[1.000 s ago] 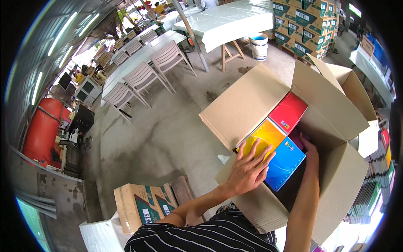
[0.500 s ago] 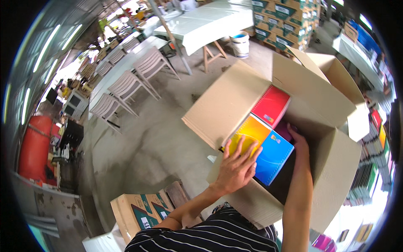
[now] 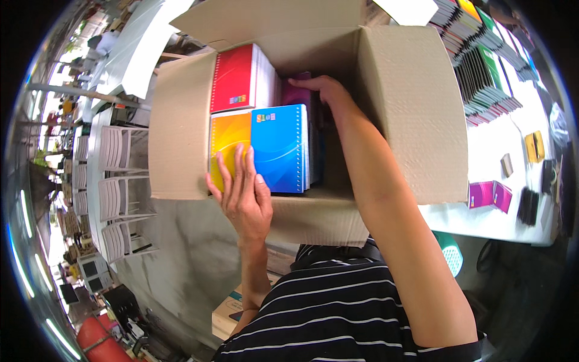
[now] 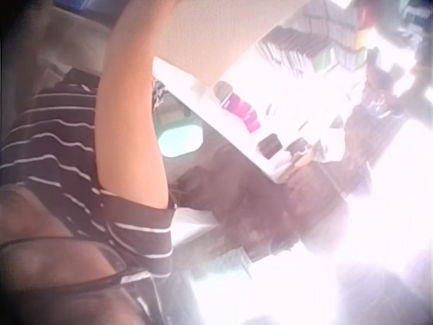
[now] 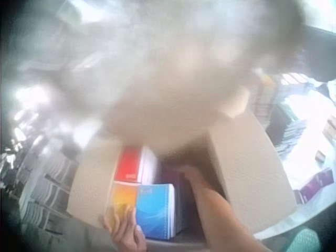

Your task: The person assembles spiral-bound notebooks by inserting metal coils into pre-punched holes using pliers. They handle stacks of green and purple notebooks, trim excess coil length, and place finished units into a cardboard box.

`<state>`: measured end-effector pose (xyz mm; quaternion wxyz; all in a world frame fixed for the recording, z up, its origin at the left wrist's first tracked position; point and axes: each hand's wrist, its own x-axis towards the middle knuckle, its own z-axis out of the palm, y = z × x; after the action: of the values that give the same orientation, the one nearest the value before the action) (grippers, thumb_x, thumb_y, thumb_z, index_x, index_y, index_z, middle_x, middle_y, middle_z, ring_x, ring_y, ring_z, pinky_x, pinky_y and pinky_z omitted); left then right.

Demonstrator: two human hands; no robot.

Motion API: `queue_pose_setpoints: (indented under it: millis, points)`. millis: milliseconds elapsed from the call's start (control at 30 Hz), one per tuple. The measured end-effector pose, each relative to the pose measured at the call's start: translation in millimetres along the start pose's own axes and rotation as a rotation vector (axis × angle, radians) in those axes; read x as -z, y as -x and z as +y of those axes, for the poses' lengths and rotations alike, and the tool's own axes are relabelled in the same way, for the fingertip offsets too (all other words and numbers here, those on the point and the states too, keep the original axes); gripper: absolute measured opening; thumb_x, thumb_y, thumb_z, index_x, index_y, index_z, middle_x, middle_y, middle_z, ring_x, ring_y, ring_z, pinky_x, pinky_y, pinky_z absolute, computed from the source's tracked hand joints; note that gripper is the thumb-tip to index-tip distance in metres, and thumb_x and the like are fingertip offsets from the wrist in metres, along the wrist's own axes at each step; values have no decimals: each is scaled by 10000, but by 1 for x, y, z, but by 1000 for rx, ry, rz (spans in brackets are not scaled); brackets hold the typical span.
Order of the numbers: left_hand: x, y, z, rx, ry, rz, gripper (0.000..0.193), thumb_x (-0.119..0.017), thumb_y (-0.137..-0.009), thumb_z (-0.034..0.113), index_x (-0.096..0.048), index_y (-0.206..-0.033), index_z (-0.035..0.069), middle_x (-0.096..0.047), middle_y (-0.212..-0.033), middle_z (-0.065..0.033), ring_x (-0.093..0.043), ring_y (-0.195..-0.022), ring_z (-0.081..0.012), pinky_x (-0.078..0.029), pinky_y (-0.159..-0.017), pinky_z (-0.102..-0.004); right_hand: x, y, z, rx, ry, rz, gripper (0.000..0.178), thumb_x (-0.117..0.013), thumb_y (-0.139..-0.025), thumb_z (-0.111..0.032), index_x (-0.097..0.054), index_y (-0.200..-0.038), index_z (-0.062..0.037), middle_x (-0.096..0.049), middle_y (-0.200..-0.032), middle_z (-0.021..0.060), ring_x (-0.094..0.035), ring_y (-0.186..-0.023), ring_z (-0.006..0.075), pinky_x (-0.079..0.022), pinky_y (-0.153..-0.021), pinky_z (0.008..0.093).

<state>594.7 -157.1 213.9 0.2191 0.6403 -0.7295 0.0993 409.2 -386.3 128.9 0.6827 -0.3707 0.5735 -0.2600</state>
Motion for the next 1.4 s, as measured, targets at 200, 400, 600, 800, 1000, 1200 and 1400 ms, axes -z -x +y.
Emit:
queue_pose_setpoints:
  millis: [200, 400, 600, 800, 1000, 1200, 1400]
  points:
    - [0, -2, 2, 14, 15, 0, 418, -396, -971, 186, -519, -1364, 115, -508, -1408, -30, -340, -1383, -354, -102, -1137, -578, 8, -25, 12, 36, -83, -104, 552, -857, -643, -432, -726, -1004, -36, -684, -1073, 143, -624, -995, 196, -434, -906, 357]
    - [0, -2, 0, 14, 21, 10, 418, -398, -969, 184, -521, -1363, 114, -519, -1398, -29, -345, -1379, -360, -98, -1137, -578, 8, -55, 38, 279, -181, -95, 324, -775, -705, -304, -749, -949, -94, -693, -1042, 124, -664, -870, 228, -493, -849, 344]
    - [0, -2, 1, 13, 19, 17, 419, -404, -968, 186, -519, -1365, 118, -517, -1400, -30, -346, -1378, -359, -106, -1136, -577, 8, -53, 28, 151, -222, -67, 326, -756, -709, -302, -746, -973, -111, -690, -1041, 119, -669, -847, 234, -502, -823, 341]
    - [0, 0, 0, 7, 15, 19, 416, -405, -971, 193, -520, -1364, 117, -518, -1399, -35, -346, -1378, -361, -117, -1137, -569, 3, -39, 17, 202, -163, -83, 354, -790, -669, -314, -740, -954, -109, -694, -999, 114, -662, -819, 227, -493, -779, 335]
    - [0, -1, 0, -2, 2, 13, 422, -368, -993, 194, -493, -1379, 80, -509, -1407, -44, -328, -1394, -330, -98, -1140, -539, 3, -47, 1, 206, -14, -14, 338, -789, -650, -331, -742, -918, -130, -681, -953, 87, -615, -814, 191, -468, -708, 330]
    - [-1, 0, -3, 24, 1, 30, 419, -372, -999, 212, -490, -1386, 102, -505, -1412, -24, -323, -1397, -325, -98, -1141, -537, 4, -14, -48, 245, 503, 34, 358, -795, -667, -345, -749, -971, -164, -683, -1009, 29, -575, -931, 157, -471, -757, 323]
    - [-2, -1, -1, 21, -13, 42, 413, -380, -1000, 223, -495, -1385, 131, -509, -1408, -13, -335, -1392, -317, -109, -1143, -527, 28, 29, -73, 768, 614, -57, 402, -834, -629, -276, -727, -963, -81, -701, -971, 71, -651, -868, 208, -519, -756, 330]
